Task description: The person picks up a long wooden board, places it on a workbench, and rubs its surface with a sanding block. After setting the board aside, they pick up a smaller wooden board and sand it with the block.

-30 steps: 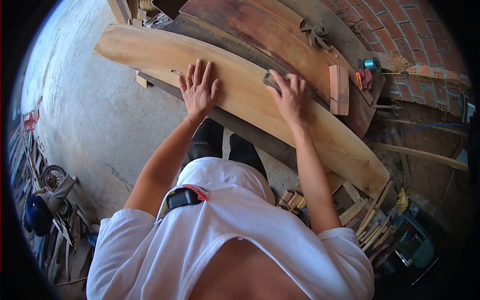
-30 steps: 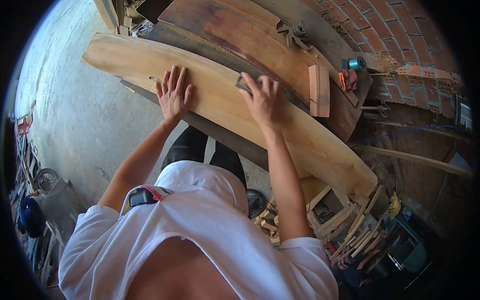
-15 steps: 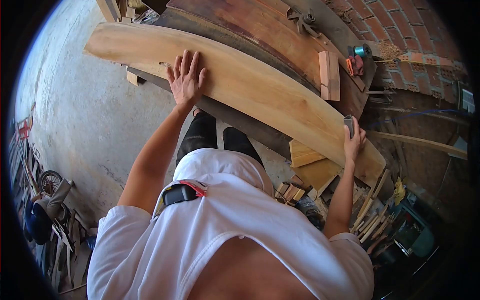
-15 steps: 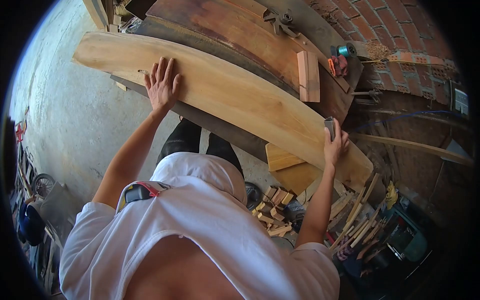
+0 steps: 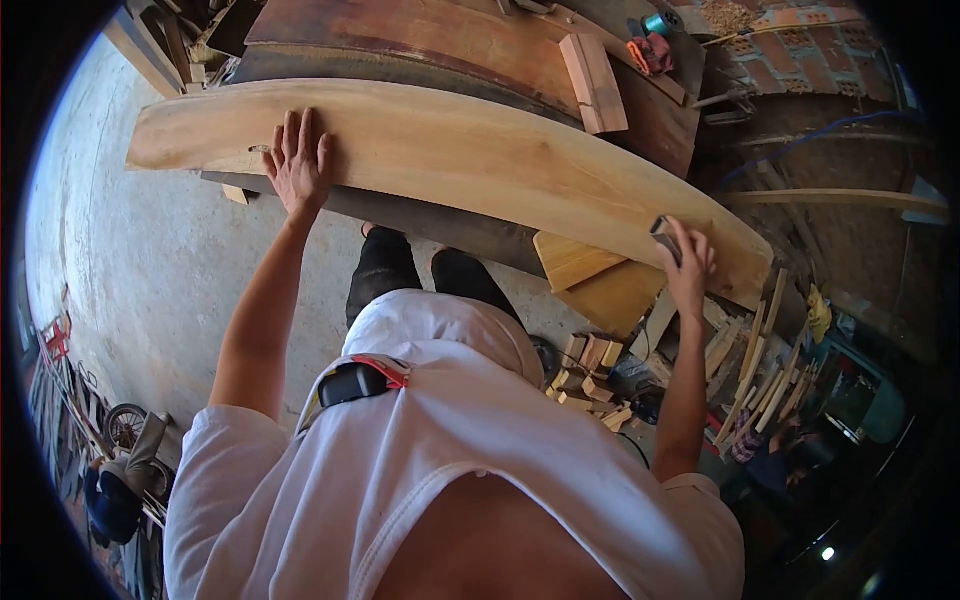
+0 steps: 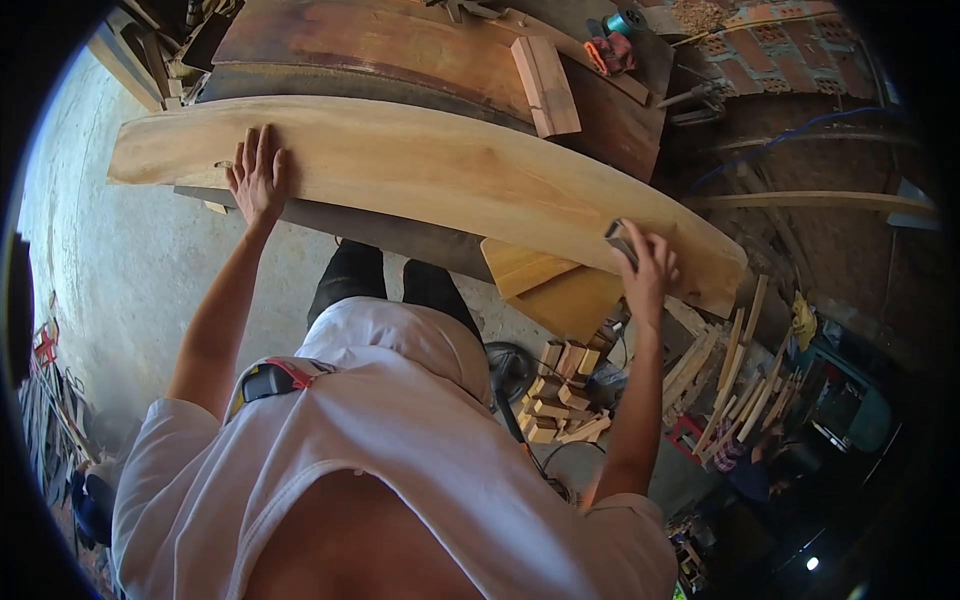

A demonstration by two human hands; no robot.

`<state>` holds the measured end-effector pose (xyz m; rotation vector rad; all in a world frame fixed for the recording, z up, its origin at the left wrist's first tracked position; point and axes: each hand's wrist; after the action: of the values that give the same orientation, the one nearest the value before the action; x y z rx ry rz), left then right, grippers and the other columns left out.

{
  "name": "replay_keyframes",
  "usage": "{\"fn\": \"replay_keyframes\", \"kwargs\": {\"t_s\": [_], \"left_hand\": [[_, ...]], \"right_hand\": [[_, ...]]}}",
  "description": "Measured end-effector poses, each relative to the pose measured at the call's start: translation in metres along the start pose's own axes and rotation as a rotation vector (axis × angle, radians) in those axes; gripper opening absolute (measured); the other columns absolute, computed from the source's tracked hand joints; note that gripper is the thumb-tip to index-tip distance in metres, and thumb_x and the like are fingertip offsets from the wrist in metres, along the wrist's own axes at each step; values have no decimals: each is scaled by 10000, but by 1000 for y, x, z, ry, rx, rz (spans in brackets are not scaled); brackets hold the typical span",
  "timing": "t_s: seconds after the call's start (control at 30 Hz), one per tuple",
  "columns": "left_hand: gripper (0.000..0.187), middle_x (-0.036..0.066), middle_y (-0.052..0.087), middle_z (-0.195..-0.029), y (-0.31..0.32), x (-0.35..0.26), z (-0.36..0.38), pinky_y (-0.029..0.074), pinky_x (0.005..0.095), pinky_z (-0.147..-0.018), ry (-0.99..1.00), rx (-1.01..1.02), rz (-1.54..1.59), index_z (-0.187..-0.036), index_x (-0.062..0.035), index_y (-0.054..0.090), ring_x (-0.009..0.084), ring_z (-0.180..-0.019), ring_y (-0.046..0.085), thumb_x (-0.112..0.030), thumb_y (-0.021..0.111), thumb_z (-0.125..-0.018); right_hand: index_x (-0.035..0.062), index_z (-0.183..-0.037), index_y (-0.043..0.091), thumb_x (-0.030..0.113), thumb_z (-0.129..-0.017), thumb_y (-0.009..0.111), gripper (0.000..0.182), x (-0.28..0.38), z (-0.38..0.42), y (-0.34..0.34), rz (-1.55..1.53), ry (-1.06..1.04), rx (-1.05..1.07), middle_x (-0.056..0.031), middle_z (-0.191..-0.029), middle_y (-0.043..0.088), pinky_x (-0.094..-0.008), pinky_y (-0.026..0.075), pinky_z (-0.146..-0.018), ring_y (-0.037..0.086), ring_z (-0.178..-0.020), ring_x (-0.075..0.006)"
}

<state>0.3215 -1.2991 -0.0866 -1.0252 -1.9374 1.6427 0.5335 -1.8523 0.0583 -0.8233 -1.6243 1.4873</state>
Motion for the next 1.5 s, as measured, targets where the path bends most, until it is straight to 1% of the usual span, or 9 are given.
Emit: {"fn": "replay_keyframes", "kwargs": {"t_s": [0.1,0.37,0.47,0.7,1.07,1.2,1.3,1.37,1.5], "left_hand": [[572,0,286,-1595,3,2,0,121,549,-1167,-4,-2,-47,-1535,-306,296,273,-1460,252,-536,340,-1013],[583,2,264,-1606,6,9,0,105,545,-1172,7,35,-36,-1541,-312,279,265,-1474,218,-543,331,-1009],[584,-6,246,-1613,7,4,-1,109,541,-1173,-28,63,-45,-1548,-317,257,257,-1475,214,-540,326,-1012],[568,-2,270,-1601,2,0,0,130,546,-1177,-41,24,-43,-1526,-319,313,263,-1465,240,-523,372,-999],[583,42,245,-1609,-12,-11,2,80,550,-1183,-95,61,63,-1514,-290,343,289,-1471,214,-524,394,-983],[619,40,231,-1610,-10,5,2,58,563,-1187,-88,116,172,-1533,-306,279,297,-1490,164,-543,415,-977],[734,81,196,-1619,-11,45,6,63,593,-1175,-225,34,125,-1550,-206,242,322,-1493,145,-580,446,-952],[887,148,152,-1621,-4,82,9,74,619,-1163,-645,-45,249,-1548,-77,197,346,-1494,123,-639,468,-918],[980,236,79,-1612,0,101,12,103,599,-1163,-739,54,427,-1544,-20,157,398,-1488,91,-694,457,-899]], "right_hand": [[323,-1335,586,274,-880,698,471,-64,22,-2,-88,172,-25,-84,-1138,533,-472,391,-930,507,-1031,-325],[397,-1335,558,314,-790,776,593,190,-24,54,-206,-516,103,-34,-1117,495,-465,386,-899,477,-1071,-262],[386,-1333,564,312,-800,768,576,144,-13,41,-208,-485,107,-46,-1121,496,-465,390,-903,473,-1068,-274],[313,-1448,452,435,-972,547,501,-137,65,-3,110,274,-60,-139,-1218,512,-498,369,-971,477,-1118,-358],[309,-1342,549,297,-831,735,544,279,-55,77,-207,-631,32,-86,-1112,510,-456,410,-851,497,-997,-307],[310,-1353,551,288,-836,727,547,253,-73,71,-137,-732,70,-72,-1104,510,-450,401,-856,494,-1018,-293],[298,-1345,576,311,-855,715,510,152,-73,61,-50,-437,-23,-82,-1094,519,-470,398,-874,507,-1019,-308],[234,-1362,565,365,-914,650,474,92,-79,52,46,-276,-144,-98,-1020,544,-457,403,-861,528,-963,-319],[208,-1375,545,342,-913,663,495,140,-105,72,19,-318,-161,-117,-1019,537,-462,419,-818,518,-930,-331]]}}
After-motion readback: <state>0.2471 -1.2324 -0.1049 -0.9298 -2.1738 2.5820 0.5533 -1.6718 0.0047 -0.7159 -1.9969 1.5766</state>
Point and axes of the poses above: each hand's wrist, its own z-axis away from the middle knuckle, its own y-axis out of the palm, x = y × z
